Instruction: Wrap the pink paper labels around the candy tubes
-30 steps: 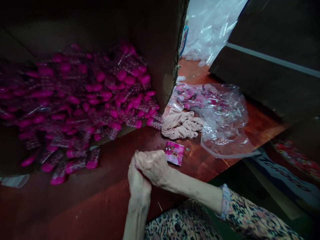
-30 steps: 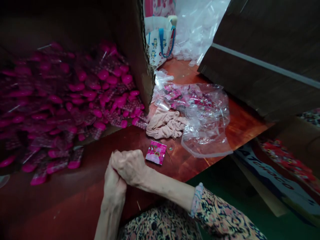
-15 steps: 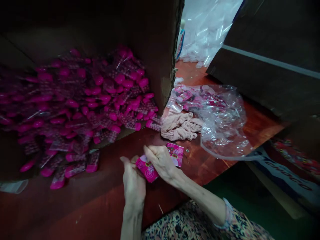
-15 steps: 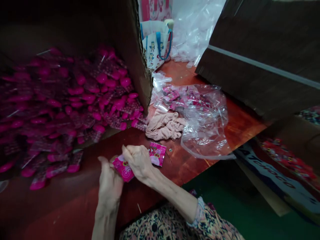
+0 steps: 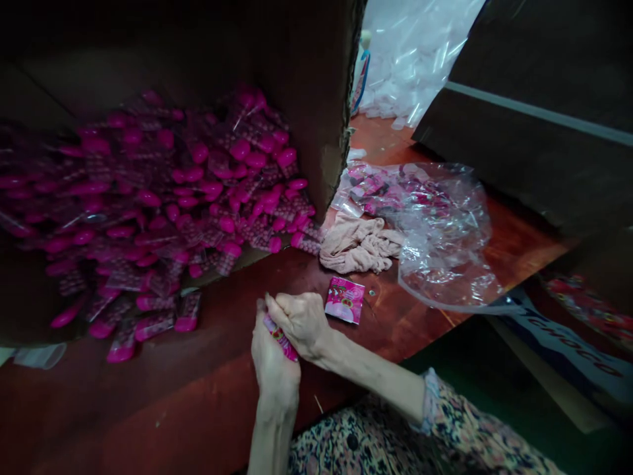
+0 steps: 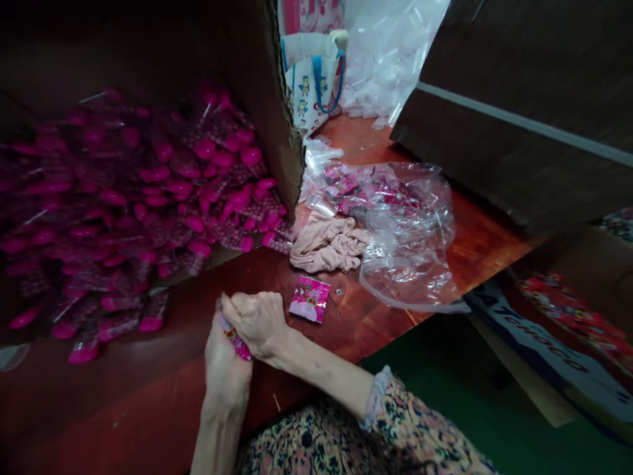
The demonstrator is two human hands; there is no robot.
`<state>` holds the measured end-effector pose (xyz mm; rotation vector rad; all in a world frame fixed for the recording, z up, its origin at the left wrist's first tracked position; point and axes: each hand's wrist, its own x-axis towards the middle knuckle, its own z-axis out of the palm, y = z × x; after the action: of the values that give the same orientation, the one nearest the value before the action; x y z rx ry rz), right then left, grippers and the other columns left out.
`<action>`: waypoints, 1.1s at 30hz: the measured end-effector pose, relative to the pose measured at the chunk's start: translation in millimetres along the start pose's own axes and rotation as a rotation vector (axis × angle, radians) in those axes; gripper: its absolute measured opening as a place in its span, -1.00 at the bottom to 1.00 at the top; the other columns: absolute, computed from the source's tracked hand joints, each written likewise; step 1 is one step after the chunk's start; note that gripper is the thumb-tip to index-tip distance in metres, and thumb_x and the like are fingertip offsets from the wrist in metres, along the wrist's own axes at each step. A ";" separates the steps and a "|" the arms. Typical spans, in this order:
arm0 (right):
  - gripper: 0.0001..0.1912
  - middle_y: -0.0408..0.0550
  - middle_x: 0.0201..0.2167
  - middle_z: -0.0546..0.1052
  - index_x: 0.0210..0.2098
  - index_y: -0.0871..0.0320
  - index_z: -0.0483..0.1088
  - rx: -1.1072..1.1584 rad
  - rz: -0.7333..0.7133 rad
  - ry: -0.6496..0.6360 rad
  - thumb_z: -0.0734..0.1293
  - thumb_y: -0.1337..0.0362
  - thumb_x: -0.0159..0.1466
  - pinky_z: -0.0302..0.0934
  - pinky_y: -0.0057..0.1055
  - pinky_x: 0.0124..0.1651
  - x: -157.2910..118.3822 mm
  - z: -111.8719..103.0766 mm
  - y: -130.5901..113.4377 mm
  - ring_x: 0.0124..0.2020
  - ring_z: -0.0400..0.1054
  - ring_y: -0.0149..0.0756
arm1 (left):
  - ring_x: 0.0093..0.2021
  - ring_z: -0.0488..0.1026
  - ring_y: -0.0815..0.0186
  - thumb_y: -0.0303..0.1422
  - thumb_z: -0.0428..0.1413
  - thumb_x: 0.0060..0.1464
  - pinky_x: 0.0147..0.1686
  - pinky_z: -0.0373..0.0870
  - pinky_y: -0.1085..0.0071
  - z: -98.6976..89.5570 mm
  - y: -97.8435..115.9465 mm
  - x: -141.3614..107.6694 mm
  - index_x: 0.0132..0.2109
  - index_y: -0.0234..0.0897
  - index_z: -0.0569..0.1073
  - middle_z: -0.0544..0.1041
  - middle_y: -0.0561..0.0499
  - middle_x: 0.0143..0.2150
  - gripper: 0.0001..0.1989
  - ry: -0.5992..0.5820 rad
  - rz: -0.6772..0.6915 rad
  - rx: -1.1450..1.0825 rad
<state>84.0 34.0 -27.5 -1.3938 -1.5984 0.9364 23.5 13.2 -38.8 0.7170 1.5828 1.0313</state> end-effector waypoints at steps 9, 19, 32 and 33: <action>-0.55 -0.06 -0.42 0.47 -0.19 0.17 0.35 0.383 0.153 -0.073 0.06 -0.04 0.28 0.21 -0.47 -0.50 -30.2 -24.2 6.0 -0.51 0.32 -0.38 | -0.79 -0.08 0.52 -0.25 -0.09 0.18 -0.78 -0.07 0.55 -6.8 20.1 4.8 -0.67 -0.25 0.03 -0.01 0.21 -0.77 -0.52 0.045 -0.174 -0.805; -0.85 -0.17 -0.50 0.47 -0.42 0.16 0.48 0.666 0.395 0.074 0.34 0.21 0.12 0.19 -0.44 -0.32 -49.8 -2.3 -8.3 -0.47 0.27 -0.39 | -0.58 0.32 0.46 -0.19 -0.01 0.13 -0.51 0.28 0.52 -9.5 7.3 -10.5 -0.49 -0.30 0.35 0.38 0.12 -0.58 -0.68 0.167 -0.175 -0.695; -0.72 -0.09 -0.72 0.34 -0.63 0.14 0.33 -0.311 0.498 0.230 0.26 0.12 0.12 -0.01 -0.41 -0.62 -126.1 -154.8 45.9 -0.72 0.11 -0.38 | -0.68 0.07 0.52 -0.28 0.05 0.09 -0.67 0.09 0.57 -74.3 -5.7 -23.6 -0.56 -0.31 0.27 0.17 0.16 -0.66 -0.69 -0.099 -0.170 -0.719; -0.74 -0.08 -0.70 0.37 -0.60 0.14 0.35 -0.342 0.489 0.242 0.24 0.14 0.12 0.02 -0.40 -0.60 -126.0 -153.3 45.7 -0.71 0.14 -0.35 | -0.67 0.07 0.52 -0.27 0.06 0.08 -0.67 0.09 0.57 -75.3 -6.2 -25.7 -0.55 -0.30 0.27 0.17 0.16 -0.66 -0.69 -0.103 -0.156 -0.707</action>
<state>251.5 -81.5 -19.2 -2.1139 -1.2953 0.7416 -42.3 -30.8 -28.2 0.1536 1.0530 1.3030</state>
